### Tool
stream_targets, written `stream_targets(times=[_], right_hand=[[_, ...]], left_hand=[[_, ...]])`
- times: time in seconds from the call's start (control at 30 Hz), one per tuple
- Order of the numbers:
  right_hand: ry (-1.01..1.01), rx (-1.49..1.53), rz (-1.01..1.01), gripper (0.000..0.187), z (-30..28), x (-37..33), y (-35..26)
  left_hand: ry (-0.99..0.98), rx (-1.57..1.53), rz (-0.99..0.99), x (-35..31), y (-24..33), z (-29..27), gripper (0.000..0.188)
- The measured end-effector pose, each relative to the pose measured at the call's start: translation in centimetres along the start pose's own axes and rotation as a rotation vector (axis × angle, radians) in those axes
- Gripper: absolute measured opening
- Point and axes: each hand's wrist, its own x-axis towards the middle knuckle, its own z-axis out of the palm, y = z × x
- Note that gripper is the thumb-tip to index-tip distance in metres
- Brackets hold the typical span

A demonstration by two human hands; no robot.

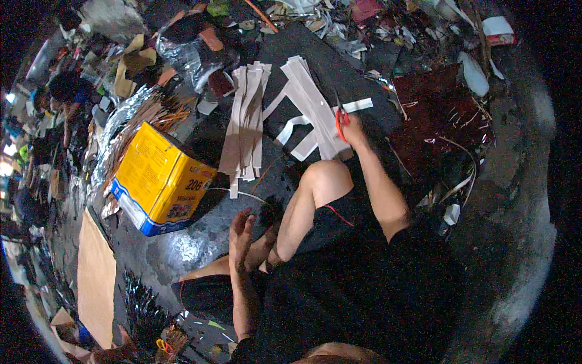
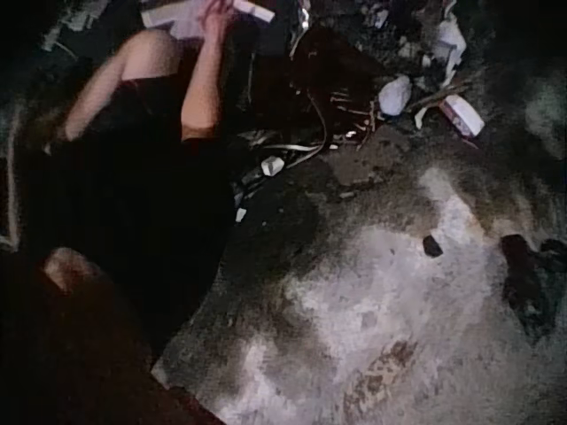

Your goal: The person sits on the floor and uses red-handled scissors to cut long strips of white paper into smaller pieces. The person holds the paper with the left hand and cuts with the right hand, repeatedly trimming the strips and dropping the cut pieces onto a growing pile on the floor.

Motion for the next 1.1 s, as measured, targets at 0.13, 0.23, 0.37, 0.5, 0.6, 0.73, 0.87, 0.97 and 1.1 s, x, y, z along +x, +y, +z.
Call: stream_targets(times=[0.13, 0.23, 0.37, 0.5, 0.6, 0.73, 0.87, 0.97, 1.1], right_hand=[[-0.172, 0.703, -0.080, 0.017, -0.9, 4.9, -15.0], [-0.224, 1.240, -0.313, 0.025, -1.2, 3.3, -27.1], [-0.210, 1.415, -0.462, 0.027, -3.4, -7.5, -35.5], [-0.355, 1.106, -0.215, 0.038, -1.2, -18.7, -33.0], [-0.586, 1.031, -0.240, 0.029, 2.7, -23.2, -27.5], [-0.650, 0.663, -0.310, 0.025, 9.2, -26.5, -16.9], [-0.750, 0.908, -0.126, 0.026, 10.2, -27.5, -17.0], [-0.805, 1.159, 0.156, 0.026, 11.0, -27.4, -19.2], [-0.814, 1.062, 0.105, 0.026, 12.4, -27.3, -21.6]], left_hand=[[-0.031, 0.128, 0.052, 0.6, 3.1, 0.2, 0.036], [-0.042, 0.131, 0.127, 0.8, 8.7, 1.1, 0.037], [-0.118, -0.220, 0.260, 2.0, 15.2, 1.5, 0.040], [-0.223, -0.833, 0.226, 3.4, 19.0, -1.1, 0.079], [-0.194, -1.012, 0.294, 3.8, 20.3, -3.4, 0.090], [-0.004, -0.929, 0.145, 5.2, 15.9, -7.4, 0.049], [0.539, -0.205, 0.325, 3.6, 14.5, -8.5, 0.049], [0.440, 0.090, 0.021, 0.8, 15.0, -10.6, 0.053], [0.418, 0.199, -0.055, -2.5, 9.8, -10.9, 0.057]])
